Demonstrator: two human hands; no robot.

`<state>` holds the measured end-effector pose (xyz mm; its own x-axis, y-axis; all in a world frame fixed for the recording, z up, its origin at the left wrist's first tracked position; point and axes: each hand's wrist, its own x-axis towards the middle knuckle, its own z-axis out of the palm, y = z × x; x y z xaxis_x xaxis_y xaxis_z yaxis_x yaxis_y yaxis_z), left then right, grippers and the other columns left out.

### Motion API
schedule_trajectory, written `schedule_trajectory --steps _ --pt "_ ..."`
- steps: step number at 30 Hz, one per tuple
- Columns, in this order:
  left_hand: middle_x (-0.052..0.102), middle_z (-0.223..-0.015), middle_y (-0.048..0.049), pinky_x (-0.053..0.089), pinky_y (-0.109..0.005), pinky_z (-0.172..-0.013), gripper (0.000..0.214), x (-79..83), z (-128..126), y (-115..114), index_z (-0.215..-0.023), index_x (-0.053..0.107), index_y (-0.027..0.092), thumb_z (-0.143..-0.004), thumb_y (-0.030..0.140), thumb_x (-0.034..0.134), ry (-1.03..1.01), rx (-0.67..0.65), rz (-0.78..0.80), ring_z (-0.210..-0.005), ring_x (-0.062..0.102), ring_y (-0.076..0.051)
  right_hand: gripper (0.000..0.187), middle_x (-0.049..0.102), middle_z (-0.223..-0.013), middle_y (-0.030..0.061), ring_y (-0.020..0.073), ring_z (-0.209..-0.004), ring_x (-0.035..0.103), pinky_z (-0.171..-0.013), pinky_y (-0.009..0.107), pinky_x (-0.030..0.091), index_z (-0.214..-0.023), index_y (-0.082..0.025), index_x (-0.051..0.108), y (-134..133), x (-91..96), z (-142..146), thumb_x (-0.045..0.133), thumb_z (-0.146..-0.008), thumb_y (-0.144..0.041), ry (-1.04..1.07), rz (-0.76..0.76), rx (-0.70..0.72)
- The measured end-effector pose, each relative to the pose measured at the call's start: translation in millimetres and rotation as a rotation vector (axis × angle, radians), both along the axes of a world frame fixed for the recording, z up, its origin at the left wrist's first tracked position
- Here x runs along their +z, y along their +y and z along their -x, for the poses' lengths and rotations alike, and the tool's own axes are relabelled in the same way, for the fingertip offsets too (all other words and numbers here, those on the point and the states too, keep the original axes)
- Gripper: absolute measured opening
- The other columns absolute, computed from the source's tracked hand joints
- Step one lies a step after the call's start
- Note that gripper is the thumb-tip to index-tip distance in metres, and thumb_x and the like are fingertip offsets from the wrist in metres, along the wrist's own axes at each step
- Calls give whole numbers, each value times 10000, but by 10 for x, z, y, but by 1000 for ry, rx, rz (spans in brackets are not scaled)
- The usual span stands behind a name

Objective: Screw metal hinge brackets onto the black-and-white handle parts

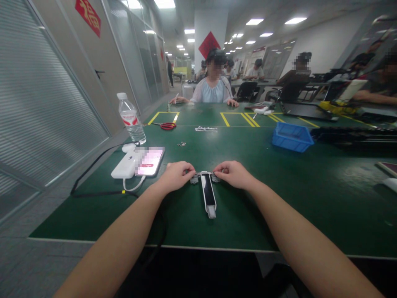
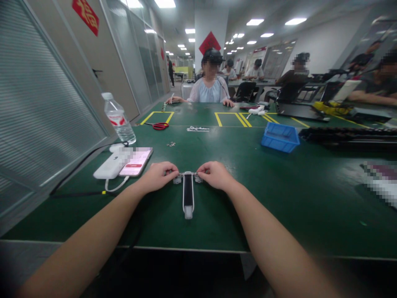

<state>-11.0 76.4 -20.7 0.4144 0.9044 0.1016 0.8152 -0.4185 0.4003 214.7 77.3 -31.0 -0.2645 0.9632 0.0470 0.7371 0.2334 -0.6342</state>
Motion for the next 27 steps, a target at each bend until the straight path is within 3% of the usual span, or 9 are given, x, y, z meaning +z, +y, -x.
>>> schedule_trajectory --steps 9,27 --pt "668 -832 -19 402 -277 -707 170 -15 36 4 -863 702 198 -767 274 585 -9 -36 -14 -752 574 -161 173 640 -649 3 90 -549 515 -578 215 416 -843 -147 736 14 -13 -5 582 -778 -192 0 -1 25" --pt "650 -779 -11 406 -271 -701 163 3 28 -8 -826 684 192 -780 302 572 -72 -35 -12 -716 556 -148 181 624 -623 -3 95 -554 521 -588 225 420 -851 -153 733 3 2 -9 574 -777 -197 -6 -4 27"
